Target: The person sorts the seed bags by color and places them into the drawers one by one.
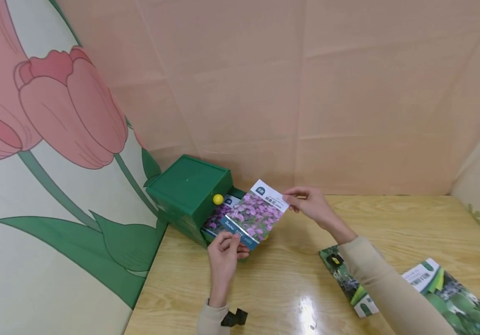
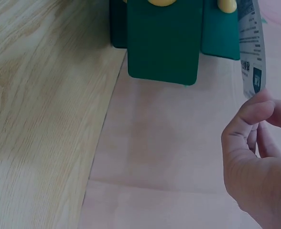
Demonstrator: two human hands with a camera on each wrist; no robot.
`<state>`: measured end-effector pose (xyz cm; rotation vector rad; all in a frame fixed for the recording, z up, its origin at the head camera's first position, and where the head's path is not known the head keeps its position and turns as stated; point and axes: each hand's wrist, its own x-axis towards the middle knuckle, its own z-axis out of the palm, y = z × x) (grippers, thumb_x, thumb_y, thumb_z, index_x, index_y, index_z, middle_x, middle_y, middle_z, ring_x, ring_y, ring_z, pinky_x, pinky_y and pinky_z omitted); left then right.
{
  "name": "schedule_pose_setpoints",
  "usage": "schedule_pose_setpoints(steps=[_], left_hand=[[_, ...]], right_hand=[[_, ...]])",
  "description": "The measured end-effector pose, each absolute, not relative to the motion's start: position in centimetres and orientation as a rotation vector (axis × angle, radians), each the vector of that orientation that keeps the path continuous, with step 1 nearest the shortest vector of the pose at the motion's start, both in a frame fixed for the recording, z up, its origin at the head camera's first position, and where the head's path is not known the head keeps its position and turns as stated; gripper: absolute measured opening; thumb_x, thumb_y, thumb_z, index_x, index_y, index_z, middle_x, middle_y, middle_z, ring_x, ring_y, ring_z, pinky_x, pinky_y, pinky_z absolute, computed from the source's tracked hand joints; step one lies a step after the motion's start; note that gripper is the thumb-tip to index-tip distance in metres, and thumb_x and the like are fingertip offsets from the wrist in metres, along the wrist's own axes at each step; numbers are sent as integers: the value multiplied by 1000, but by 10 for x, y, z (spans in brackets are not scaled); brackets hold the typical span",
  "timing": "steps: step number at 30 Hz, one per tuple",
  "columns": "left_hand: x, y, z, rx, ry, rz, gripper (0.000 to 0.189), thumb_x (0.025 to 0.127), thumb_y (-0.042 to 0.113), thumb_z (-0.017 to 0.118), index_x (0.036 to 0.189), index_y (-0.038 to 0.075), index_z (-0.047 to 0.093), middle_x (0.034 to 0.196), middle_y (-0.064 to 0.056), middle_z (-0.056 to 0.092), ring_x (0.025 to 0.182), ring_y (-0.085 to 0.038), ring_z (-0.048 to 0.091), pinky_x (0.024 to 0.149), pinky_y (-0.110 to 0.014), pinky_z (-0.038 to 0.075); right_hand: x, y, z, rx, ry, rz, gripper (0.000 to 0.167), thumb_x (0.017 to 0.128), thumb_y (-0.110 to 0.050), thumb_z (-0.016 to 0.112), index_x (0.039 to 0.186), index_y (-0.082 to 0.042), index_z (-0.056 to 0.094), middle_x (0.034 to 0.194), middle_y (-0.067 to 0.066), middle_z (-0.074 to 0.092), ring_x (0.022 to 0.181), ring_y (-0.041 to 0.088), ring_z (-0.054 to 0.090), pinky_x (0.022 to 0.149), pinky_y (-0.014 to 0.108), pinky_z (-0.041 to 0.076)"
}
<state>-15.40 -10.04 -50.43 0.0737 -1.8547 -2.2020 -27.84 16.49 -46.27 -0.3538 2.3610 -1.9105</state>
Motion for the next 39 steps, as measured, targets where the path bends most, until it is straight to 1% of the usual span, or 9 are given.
schedule_pose_setpoints(steps=[6, 14, 21, 25, 27, 29, 32, 35, 39], left_hand=[[-154, -104, -503, 90, -1842, -2193, 24, 103, 6, 70, 97, -14, 59, 80, -28, 73, 63, -19, 74, 59, -33, 67], [-156, -105, -506, 94, -1845, -2197, 25, 102, 7, 71, 96, -14, 60, 79, -28, 74, 63, -20, 75, 60, -33, 67], [-157, -109, -510, 147, -1852, -2129, 21, 102, 5, 71, 96, -13, 62, 79, -29, 74, 59, -14, 72, 52, -26, 62], [-157, -112, -511, 186, -1857, -2077, 19, 101, 5, 72, 97, -12, 66, 79, -27, 75, 55, -13, 71, 48, -23, 57], [-158, -114, -512, 211, -1865, -2054, 18, 100, 5, 73, 97, -12, 67, 79, -26, 76, 54, -12, 70, 47, -22, 56], [-159, -116, -514, 242, -1876, -2029, 18, 100, 5, 74, 98, -11, 69, 80, -25, 76, 53, -12, 69, 47, -22, 55], [-160, -119, -516, 288, -1901, -1982, 16, 100, 7, 74, 97, -9, 72, 79, -23, 77, 53, -12, 68, 47, -22, 55], [-160, -122, -517, 298, -1923, -1933, 17, 100, 9, 74, 97, -7, 75, 78, -22, 77, 53, -12, 68, 47, -23, 56], [-160, -125, -517, 290, -1936, -1907, 17, 100, 10, 75, 95, -6, 76, 76, -21, 77, 52, -13, 68, 47, -25, 56]], right_hand=[[-281, 158, -463, -361, 2363, -1912, 25, 103, -12, 71, 120, 6, 74, 87, 8, 74, 70, 10, 64, 61, 21, 53], [-286, 156, -471, -395, 2371, -1940, 21, 101, -8, 72, 115, 6, 77, 84, 11, 74, 68, 13, 64, 59, 21, 52], [-293, 145, -478, -400, 2377, -1924, 21, 100, -11, 75, 114, 5, 79, 83, 9, 75, 69, 11, 66, 58, 20, 53], [-298, 138, -481, -435, 2431, -1898, 20, 99, -10, 76, 112, 4, 80, 84, 15, 75, 68, 10, 65, 56, 22, 52], [-300, 135, -482, -453, 2469, -1873, 19, 98, -10, 76, 112, 3, 80, 89, 18, 77, 70, 9, 66, 58, 22, 54], [-302, 131, -483, -469, 2503, -1850, 18, 98, -10, 77, 112, 1, 80, 95, 20, 79, 74, 13, 68, 62, 22, 56], [-304, 125, -484, -496, 2544, -1819, 17, 98, -11, 78, 111, -1, 81, 103, 19, 80, 85, 27, 73, 68, 21, 58], [-305, 119, -485, -522, 2577, -1803, 16, 97, -11, 78, 109, -1, 82, 103, 17, 81, 90, 38, 73, 68, 22, 56], [-308, 113, -488, -545, 2633, -1771, 15, 96, -12, 79, 106, -2, 83, 97, 15, 81, 79, 30, 71, 63, 23, 54]])
